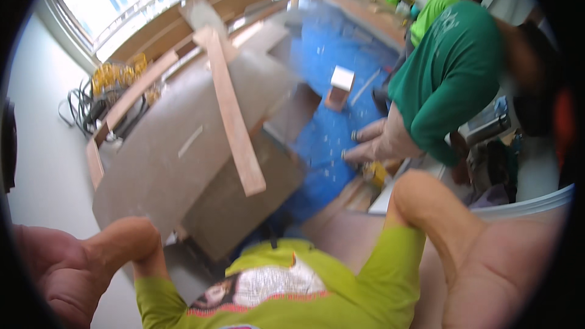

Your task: The person measures and marks a large curved wooden panel using a tape measure, pencil, and straightedge. They then use a utility knife to cut along the marked line. Another person is visible in the background working on a different piece.

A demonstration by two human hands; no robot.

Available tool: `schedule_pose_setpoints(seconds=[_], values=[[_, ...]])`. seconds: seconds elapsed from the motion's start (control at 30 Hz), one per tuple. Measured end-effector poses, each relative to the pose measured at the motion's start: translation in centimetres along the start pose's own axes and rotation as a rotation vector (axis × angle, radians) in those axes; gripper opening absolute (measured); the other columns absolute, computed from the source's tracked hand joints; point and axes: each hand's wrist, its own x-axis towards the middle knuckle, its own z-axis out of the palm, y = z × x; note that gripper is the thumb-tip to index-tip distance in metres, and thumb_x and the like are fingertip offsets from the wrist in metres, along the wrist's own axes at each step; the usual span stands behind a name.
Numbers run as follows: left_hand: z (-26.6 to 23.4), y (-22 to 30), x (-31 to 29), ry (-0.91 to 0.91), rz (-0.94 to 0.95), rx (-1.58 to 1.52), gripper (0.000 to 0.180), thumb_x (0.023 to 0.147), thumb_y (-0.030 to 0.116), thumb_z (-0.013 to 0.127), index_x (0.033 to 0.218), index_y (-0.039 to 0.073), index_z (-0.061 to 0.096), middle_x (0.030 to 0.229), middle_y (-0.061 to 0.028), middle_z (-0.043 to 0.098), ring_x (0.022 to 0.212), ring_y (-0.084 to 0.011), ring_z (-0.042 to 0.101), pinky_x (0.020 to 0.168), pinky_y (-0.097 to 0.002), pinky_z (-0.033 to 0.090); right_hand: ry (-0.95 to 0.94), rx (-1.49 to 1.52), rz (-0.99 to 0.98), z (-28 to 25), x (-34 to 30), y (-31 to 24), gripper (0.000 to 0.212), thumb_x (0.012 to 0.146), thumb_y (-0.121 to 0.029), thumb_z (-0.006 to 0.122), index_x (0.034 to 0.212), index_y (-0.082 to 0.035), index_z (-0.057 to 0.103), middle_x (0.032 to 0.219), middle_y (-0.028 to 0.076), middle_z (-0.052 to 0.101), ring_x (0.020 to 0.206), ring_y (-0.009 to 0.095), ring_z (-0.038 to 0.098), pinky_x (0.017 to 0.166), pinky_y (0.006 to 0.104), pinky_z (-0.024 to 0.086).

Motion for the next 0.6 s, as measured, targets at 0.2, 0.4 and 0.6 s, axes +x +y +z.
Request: schedule_pose_setpoints(seconds=[0.2, 0.4, 0.6], values=[[2.3, -2.0, -0.8, 0.147, 0.091, 0.016, 0.037, 0.101, 0.026, 0.047, 0.133, 0.007, 0.042, 0.139, -0.0178, 0.047, 0.126, -0.0352, 0.051, 0.107, -0.0514, 0.039, 0.052, -0.102, 0.000, 0.0, -2.1, -0.5, 0.024, 0.102, -0.022, 0.042, 0.113, -0.007, 0.057, 0.103, 0.006, 0.060, 0.084, 0.019, 0.060, 0.075, 0.0328, 0.050], [3.7, -3.6, -1.9, 0.164, 0.081, 0.006, 0.041, 0.101, 0.029, 0.046, 0.136, 0.010, 0.037, 0.142, -0.0174, 0.043, 0.128, -0.0368, 0.048, 0.109, -0.0541, 0.037, 0.076, -0.150, 0.037, 1.1, -2.4, 0.0, 0.023, 0.101, -0.020, 0.042, 0.109, -0.006, 0.057, 0.098, 0.008, 0.060, 0.080, 0.021, 0.060, 0.072, 0.0334, 0.051], [3.6, -3.9, -2.3, 0.166, 0.075, 0.010, 0.045, 0.101, 0.032, 0.044, 0.139, 0.013, 0.032, 0.145, -0.0170, 0.039, 0.131, -0.0384, 0.045, 0.110, -0.0568, 0.034, 0.084, -0.150, 0.048, 2.3, -2.0, 1.5, 0.021, 0.100, -0.019, 0.042, 0.105, -0.004, 0.056, 0.093, 0.010, 0.060, 0.076, 0.022, 0.060, 0.069, 0.0339, 0.051]])
